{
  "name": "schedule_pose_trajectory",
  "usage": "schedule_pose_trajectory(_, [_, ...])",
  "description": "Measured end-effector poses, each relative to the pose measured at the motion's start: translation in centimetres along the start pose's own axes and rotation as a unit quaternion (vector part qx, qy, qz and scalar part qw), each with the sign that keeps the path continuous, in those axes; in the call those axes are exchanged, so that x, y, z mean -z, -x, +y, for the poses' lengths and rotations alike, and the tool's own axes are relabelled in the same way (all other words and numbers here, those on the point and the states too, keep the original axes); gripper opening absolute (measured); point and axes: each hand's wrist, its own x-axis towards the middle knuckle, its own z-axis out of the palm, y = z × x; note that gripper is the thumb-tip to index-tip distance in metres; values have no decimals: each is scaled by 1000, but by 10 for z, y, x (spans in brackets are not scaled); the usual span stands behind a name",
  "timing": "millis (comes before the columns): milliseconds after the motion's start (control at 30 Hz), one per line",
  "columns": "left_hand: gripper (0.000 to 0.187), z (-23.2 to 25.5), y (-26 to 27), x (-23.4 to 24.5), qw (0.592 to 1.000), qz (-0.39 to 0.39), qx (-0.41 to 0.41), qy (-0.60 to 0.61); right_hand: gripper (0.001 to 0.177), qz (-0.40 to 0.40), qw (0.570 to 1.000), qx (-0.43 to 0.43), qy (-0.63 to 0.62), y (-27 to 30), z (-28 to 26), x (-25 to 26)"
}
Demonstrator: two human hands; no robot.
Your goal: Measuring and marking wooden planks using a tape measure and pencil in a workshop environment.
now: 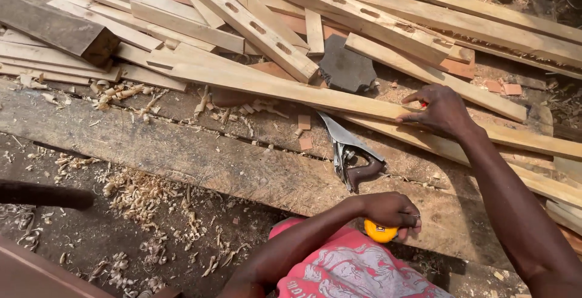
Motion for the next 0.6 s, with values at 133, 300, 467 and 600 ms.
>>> schedule_pose_trajectory(133, [37,24,78,35,986,121,57,97,35,212,968,125,-43,-76,54,15])
schedule_pose_trajectory(300, [33,11,145,68,831,447,42,329,33,346,938,8,-13,-211,145,51])
schedule_pose_trajectory(467, [34,-1,189,64,701,581,105,399,87,144,975,-170,-6,-289,177,40])
schedule_pose_trajectory(600, [40,-42,200,62,617,621,74,477,86,56,973,-185,125,-311,182,34])
